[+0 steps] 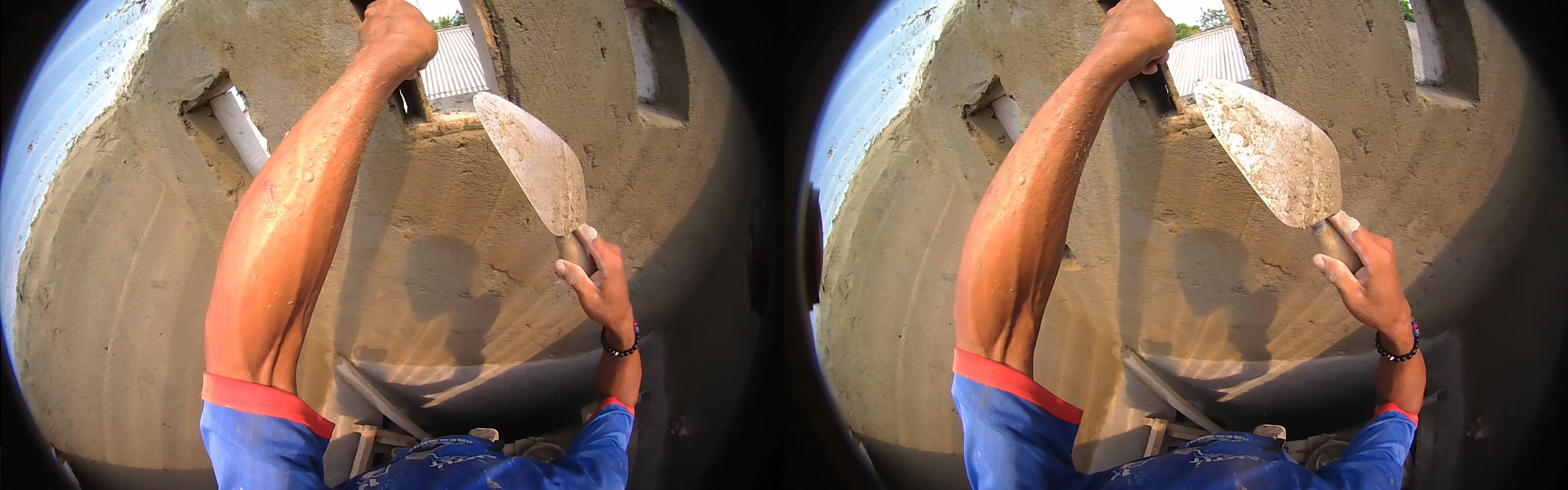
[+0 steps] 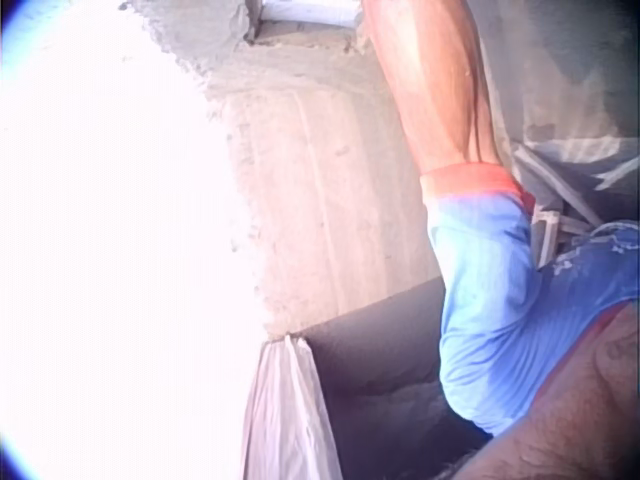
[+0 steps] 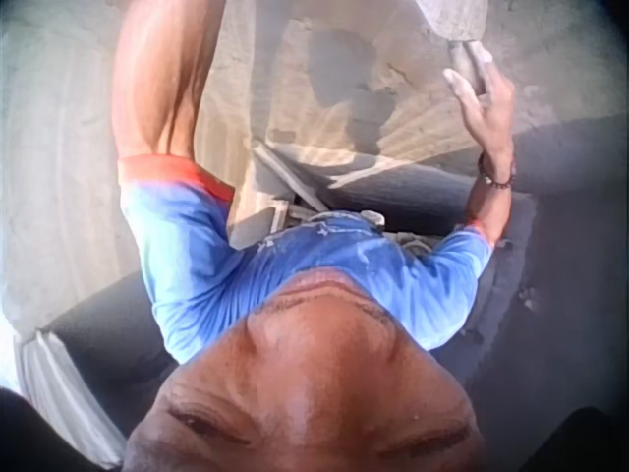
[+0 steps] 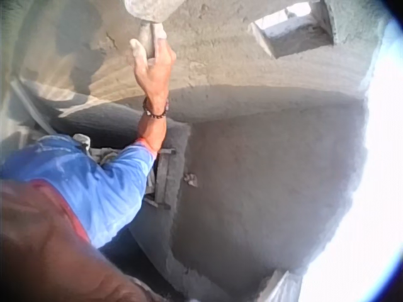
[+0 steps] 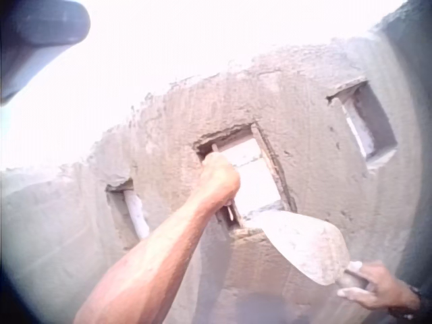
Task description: The person applies plaster to a concrete wall around small rectangular openings using a trowel and a wooden board to smooth and level the material.
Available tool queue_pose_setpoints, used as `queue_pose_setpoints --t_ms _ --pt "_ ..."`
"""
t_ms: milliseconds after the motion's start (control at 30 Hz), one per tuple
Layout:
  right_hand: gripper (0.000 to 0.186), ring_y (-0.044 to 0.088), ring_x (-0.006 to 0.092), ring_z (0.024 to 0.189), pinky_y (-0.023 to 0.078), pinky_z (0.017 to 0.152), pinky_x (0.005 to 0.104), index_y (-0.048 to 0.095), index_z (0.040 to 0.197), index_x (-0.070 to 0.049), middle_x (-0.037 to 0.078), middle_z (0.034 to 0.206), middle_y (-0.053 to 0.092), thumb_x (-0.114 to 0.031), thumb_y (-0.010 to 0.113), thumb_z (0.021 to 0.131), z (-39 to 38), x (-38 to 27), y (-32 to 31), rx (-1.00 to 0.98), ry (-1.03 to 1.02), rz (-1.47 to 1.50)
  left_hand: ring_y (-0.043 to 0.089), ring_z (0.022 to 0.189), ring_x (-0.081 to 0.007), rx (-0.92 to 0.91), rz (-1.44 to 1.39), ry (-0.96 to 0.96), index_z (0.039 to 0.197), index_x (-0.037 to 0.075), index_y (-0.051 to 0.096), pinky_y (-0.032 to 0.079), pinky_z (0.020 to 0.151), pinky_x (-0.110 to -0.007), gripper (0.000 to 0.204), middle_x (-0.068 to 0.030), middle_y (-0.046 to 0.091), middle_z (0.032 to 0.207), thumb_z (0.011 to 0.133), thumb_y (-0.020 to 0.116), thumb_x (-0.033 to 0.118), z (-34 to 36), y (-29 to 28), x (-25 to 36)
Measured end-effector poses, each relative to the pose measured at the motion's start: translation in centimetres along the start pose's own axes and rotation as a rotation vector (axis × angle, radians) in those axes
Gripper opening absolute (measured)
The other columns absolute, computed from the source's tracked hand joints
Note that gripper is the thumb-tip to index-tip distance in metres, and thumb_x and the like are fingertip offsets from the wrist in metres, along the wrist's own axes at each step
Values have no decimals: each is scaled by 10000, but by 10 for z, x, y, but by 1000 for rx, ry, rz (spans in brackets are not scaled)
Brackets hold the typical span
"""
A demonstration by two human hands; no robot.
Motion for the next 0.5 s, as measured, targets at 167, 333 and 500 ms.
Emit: queue_pose_setpoints --t_ms 167,333,500 --pt "457 647 186 825 495 756 295 551 1212 103 174 962 685 -29 714 806 1 -8 -5 11 12 -13 635 1062 -406 169 -134 -48 1029 -135 626 538 884 -439 279 -327 635 1075 836 541 48 1 9 0" --pt "467 648 189 822 497 760 288 542 1215 115 178 966 682 -34 716 809 4 -16 -1 23 -68 -107 622 1094 -402 102 -131 -76 1077 -137 599 526 913 -437 309 -329 625 1106 844 527 52 5 7 1" --pt "474 645 184 849 493 782 288 538 1227 104 172 981 683 -37 716 812 8 -21 7 46 -55 -85 602 1128 -408 104 -236 -82 1099 -123 587 505 947 -455 328 -329 612 1142 876 487 96 -7 2 8"
Point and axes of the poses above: each hand's wrist, its own z-axis towards the middle knuckle, its own y-axis out of the palm, x = y × z, the point moved 1 cm from there along z, towards the middle knuckle
